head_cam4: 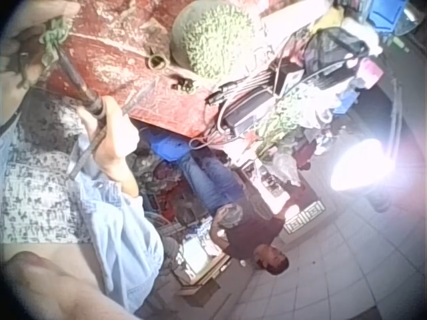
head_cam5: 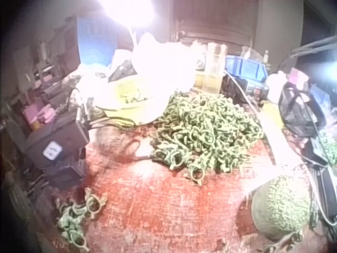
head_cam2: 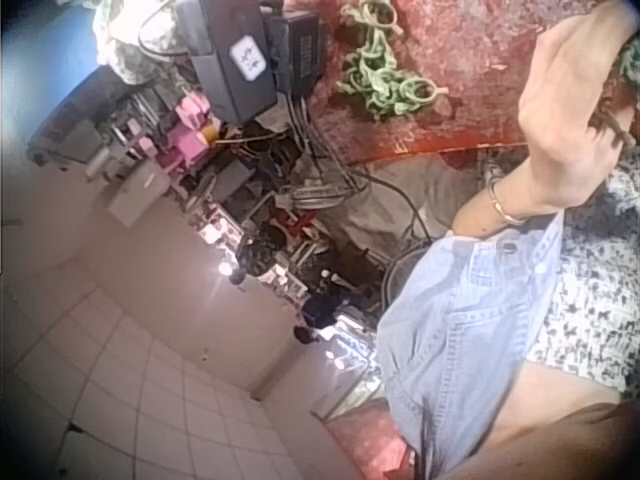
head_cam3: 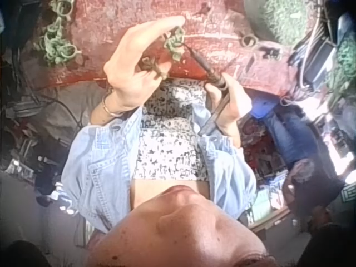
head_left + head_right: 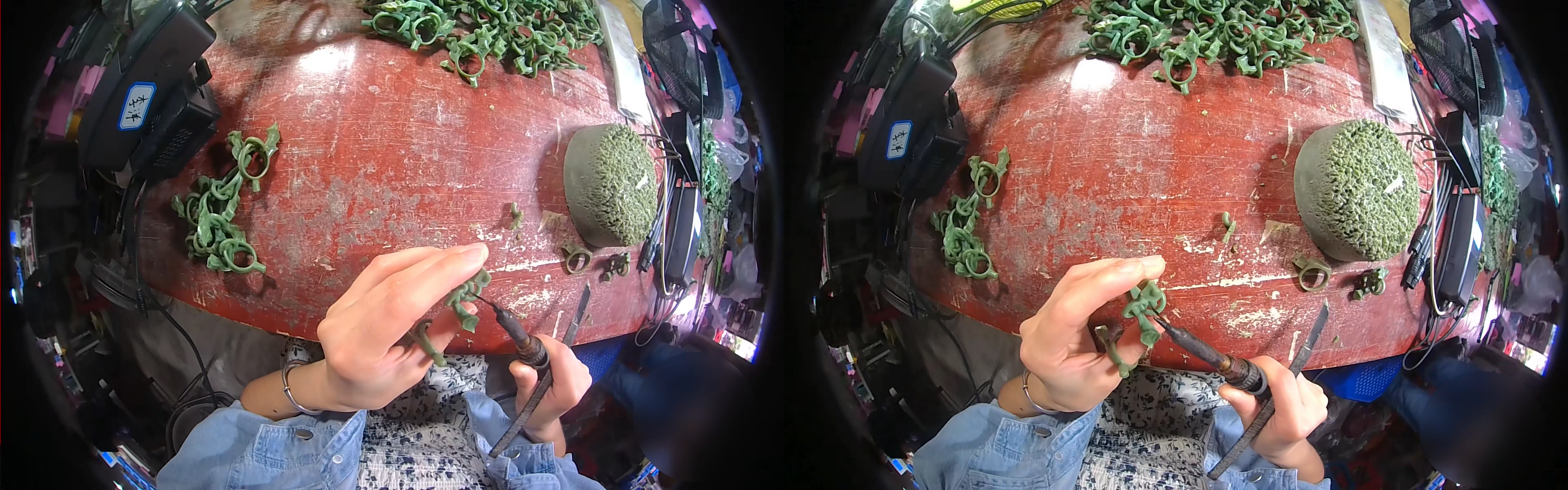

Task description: Shaping and joining green wax jewelry components using a specialized heat tool.

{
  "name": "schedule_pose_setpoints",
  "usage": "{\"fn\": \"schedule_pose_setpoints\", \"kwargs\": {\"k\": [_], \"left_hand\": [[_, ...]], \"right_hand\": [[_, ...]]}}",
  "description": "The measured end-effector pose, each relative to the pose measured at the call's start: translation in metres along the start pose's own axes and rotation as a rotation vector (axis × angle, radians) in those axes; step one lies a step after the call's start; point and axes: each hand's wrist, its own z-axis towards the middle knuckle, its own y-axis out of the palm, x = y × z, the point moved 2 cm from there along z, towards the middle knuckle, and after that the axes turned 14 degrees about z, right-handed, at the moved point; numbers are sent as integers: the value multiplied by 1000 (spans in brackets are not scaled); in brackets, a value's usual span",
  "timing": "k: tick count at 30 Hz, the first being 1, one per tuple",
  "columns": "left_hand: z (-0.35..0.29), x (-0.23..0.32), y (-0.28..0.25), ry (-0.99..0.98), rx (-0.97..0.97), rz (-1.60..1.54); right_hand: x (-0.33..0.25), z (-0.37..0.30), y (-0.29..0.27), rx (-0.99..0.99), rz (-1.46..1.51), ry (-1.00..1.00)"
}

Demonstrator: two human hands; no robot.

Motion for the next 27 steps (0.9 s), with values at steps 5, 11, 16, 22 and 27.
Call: {"fn": "schedule_pose_setpoints", "kwargs": {"k": [5,11,16,22,27], "left_hand": [[-1,0,0,7,6,16],[-1,-1,1,-3,9,15],[-1,0,1,-31,5,-20],[-3,-1,0,-64,-16,-72],[-2,-1,0,-40,-22,-56]], "right_hand": [[2,0,0,-24,22,17],[0,2,0,-22,13,11],[0,2,0,-22,17,9],[3,-5,-4,-25,53,107],[7,-6,-1,69,195,254]]}}
